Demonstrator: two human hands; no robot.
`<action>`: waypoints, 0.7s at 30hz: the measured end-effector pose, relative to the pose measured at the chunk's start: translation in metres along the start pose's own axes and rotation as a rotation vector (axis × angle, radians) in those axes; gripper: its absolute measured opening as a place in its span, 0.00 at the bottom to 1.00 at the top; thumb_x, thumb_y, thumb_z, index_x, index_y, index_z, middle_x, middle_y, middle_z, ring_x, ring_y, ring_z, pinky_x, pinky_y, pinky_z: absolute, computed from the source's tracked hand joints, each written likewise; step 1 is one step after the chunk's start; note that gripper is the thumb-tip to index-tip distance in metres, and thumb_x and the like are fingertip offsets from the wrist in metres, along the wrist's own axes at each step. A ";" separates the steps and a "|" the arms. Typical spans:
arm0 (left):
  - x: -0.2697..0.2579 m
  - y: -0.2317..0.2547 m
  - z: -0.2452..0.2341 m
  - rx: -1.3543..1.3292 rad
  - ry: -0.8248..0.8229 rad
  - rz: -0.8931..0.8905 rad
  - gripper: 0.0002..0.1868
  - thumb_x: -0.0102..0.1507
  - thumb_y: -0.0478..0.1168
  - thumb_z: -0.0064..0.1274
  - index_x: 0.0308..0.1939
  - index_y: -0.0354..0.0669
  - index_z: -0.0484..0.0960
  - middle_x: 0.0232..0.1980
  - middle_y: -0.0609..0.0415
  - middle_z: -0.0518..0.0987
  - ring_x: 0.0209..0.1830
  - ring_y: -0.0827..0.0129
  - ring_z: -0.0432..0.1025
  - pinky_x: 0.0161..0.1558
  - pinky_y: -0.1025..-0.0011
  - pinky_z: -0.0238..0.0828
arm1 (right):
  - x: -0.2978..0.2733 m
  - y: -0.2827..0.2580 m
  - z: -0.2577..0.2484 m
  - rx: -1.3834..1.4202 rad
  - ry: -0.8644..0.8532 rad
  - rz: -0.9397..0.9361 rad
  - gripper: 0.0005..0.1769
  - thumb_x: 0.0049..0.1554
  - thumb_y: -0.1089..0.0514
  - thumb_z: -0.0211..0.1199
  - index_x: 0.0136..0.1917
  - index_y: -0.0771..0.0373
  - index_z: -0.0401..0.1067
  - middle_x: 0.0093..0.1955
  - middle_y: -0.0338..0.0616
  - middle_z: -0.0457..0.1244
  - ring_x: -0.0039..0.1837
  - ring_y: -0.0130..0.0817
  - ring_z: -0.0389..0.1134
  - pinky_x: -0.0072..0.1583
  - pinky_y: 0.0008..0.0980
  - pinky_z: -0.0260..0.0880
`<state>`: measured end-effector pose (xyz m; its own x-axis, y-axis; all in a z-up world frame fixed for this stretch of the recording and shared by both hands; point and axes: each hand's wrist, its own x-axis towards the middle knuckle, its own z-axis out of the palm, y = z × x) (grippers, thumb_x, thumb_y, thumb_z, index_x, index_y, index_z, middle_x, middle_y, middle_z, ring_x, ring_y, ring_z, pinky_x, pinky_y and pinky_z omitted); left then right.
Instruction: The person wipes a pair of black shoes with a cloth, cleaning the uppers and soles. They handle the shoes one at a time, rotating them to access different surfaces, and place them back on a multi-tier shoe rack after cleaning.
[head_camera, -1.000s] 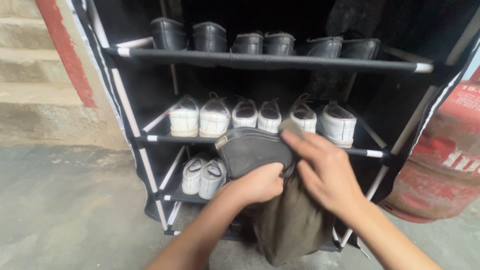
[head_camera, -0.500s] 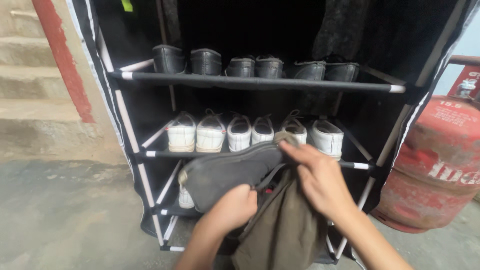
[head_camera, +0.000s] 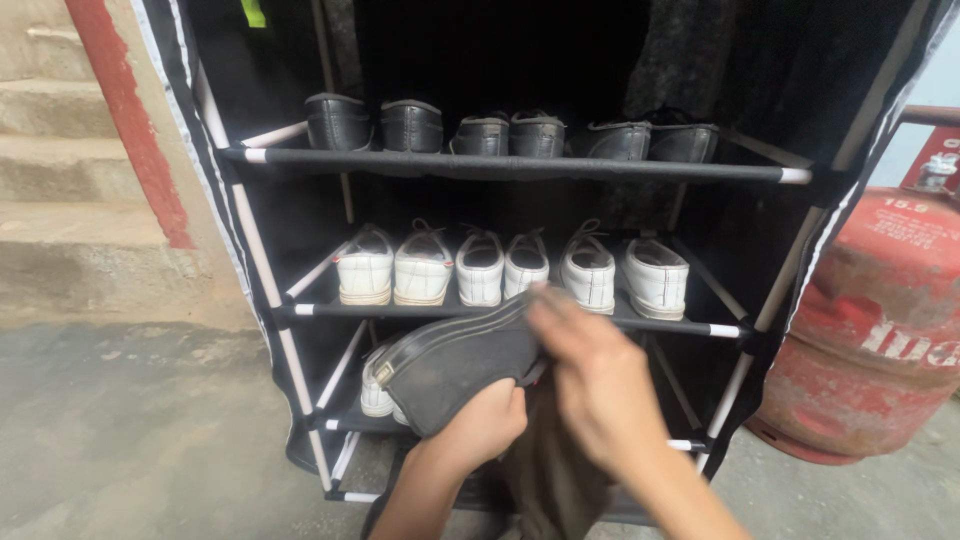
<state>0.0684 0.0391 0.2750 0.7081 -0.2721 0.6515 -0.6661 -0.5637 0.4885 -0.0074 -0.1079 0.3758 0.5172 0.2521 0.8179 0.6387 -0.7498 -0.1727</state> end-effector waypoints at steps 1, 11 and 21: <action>0.003 0.000 -0.001 -0.130 -0.034 0.060 0.19 0.59 0.38 0.42 0.49 0.32 0.80 0.50 0.31 0.79 0.54 0.41 0.72 0.57 0.51 0.63 | -0.005 -0.010 0.006 0.058 -0.046 -0.080 0.29 0.48 0.72 0.54 0.63 0.64 0.73 0.66 0.53 0.67 0.55 0.52 0.71 0.56 0.43 0.73; -0.013 0.003 0.009 -0.100 -0.292 -0.477 0.17 0.65 0.43 0.45 0.39 0.30 0.81 0.41 0.28 0.79 0.48 0.39 0.76 0.52 0.53 0.71 | 0.005 0.015 -0.015 -0.102 -0.097 0.220 0.35 0.46 0.73 0.52 0.66 0.61 0.75 0.54 0.54 0.68 0.53 0.50 0.71 0.55 0.43 0.72; -0.017 0.011 -0.003 -1.609 -0.072 -0.345 0.34 0.49 0.30 0.40 0.61 0.28 0.73 0.66 0.45 0.75 0.69 0.61 0.65 0.70 0.68 0.57 | 0.000 0.006 0.002 -0.172 0.072 -0.095 0.28 0.47 0.70 0.54 0.61 0.62 0.77 0.64 0.46 0.67 0.57 0.47 0.71 0.53 0.39 0.73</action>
<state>0.0479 0.0400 0.2708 0.8433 -0.3730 0.3870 0.0042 0.7245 0.6892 -0.0026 -0.1112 0.3740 0.4133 0.2867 0.8643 0.5730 -0.8196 -0.0021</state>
